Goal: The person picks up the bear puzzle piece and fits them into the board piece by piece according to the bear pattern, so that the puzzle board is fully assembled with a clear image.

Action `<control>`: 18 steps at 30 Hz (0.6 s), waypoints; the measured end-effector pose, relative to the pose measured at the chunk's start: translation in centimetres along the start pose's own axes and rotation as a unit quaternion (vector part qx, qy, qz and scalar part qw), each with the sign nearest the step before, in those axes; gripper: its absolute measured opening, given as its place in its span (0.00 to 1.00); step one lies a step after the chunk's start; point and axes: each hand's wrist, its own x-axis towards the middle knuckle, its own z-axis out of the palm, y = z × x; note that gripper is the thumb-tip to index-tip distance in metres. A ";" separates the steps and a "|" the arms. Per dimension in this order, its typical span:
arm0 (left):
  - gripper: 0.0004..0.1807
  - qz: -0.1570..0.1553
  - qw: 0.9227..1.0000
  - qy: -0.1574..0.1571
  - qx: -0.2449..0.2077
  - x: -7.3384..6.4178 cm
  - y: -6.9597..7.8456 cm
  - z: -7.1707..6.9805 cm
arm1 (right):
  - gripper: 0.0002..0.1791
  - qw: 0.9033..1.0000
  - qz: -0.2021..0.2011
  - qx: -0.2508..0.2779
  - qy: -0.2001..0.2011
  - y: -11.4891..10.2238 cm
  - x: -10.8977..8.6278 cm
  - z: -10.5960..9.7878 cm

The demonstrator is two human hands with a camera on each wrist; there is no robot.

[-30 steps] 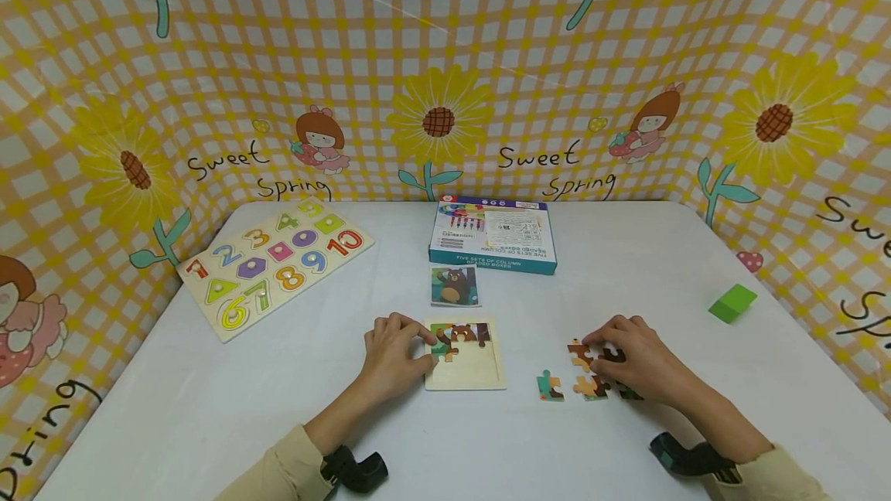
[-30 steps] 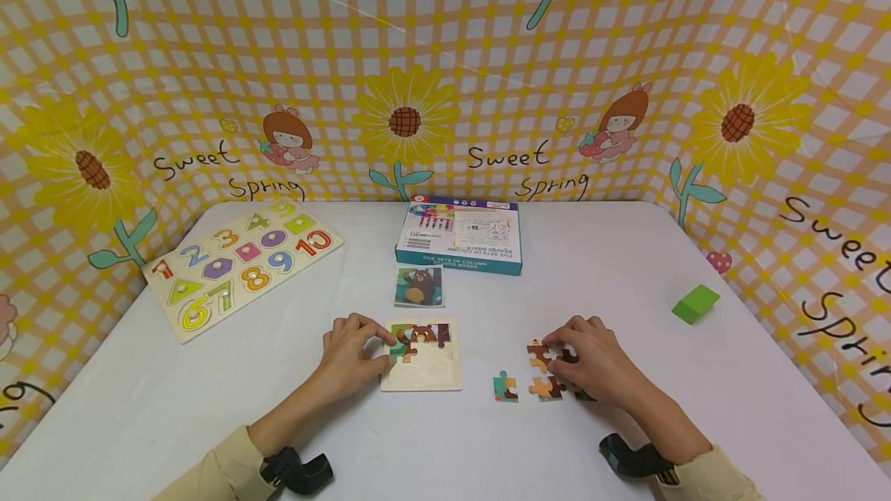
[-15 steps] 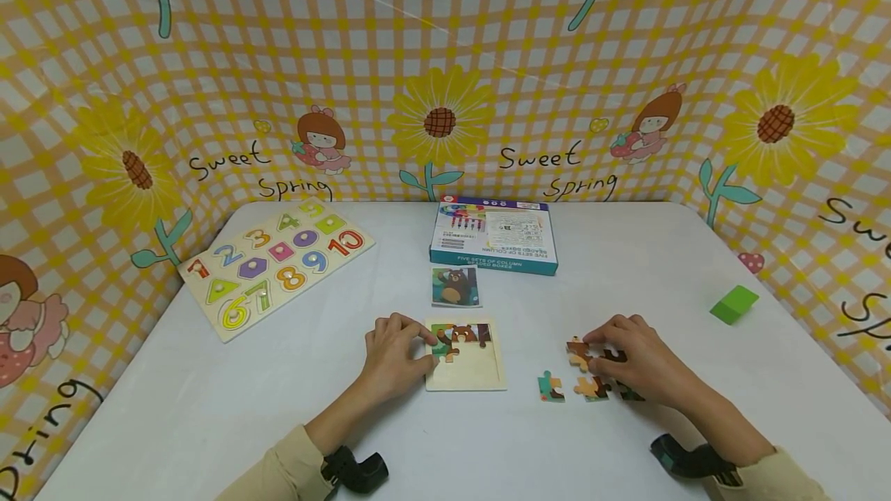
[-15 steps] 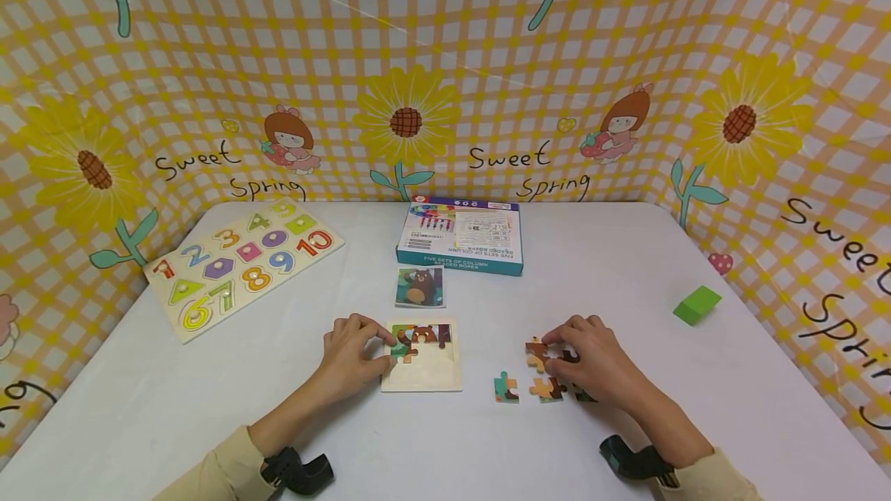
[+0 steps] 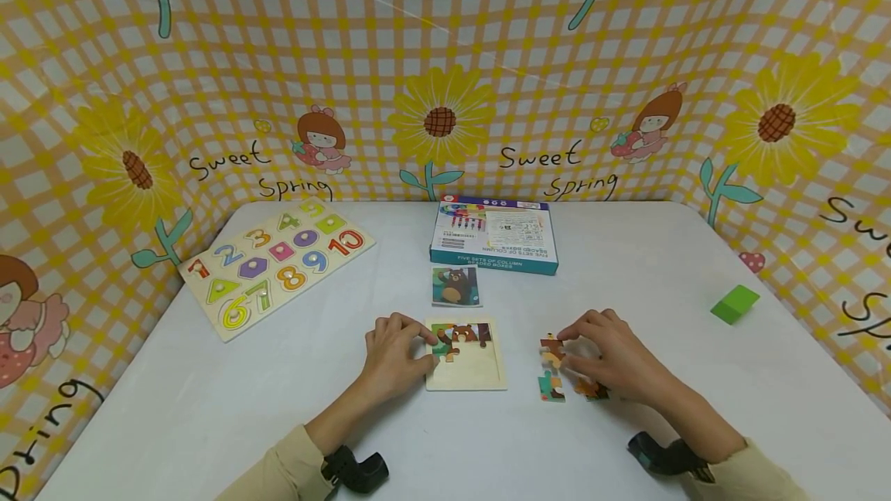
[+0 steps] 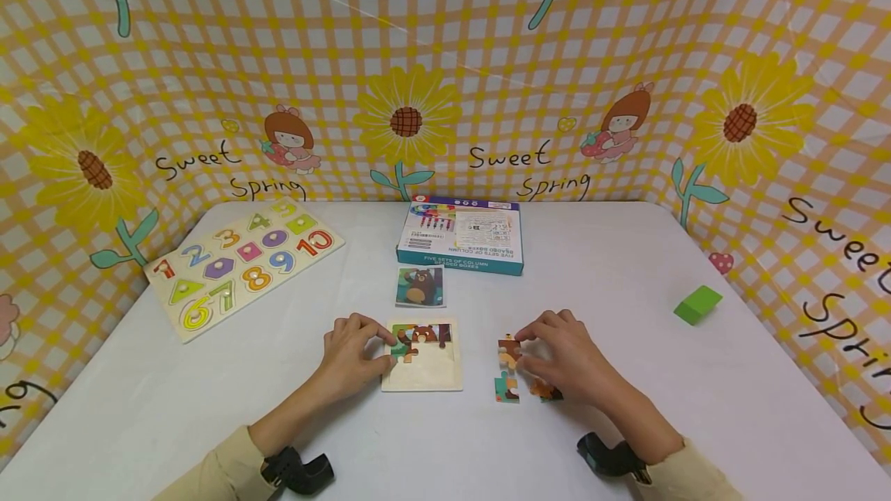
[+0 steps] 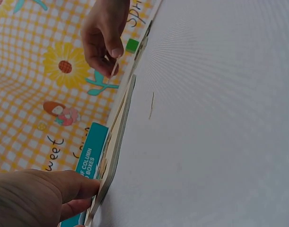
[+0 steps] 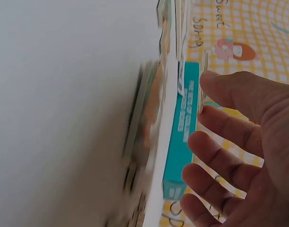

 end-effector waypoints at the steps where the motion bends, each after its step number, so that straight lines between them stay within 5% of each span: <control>1: 0.07 0.000 1.000 0.000 -0.001 0.0 0.0 0.0 | 0.13 1.000 0.000 0.001 0.000 -0.2 0.2 0.1; 18: 0.07 0.006 1.000 0.004 -0.002 0.0 -0.1 0.0 | 0.14 0.999 -0.047 -0.007 0.009 -4.4 2.6 2.9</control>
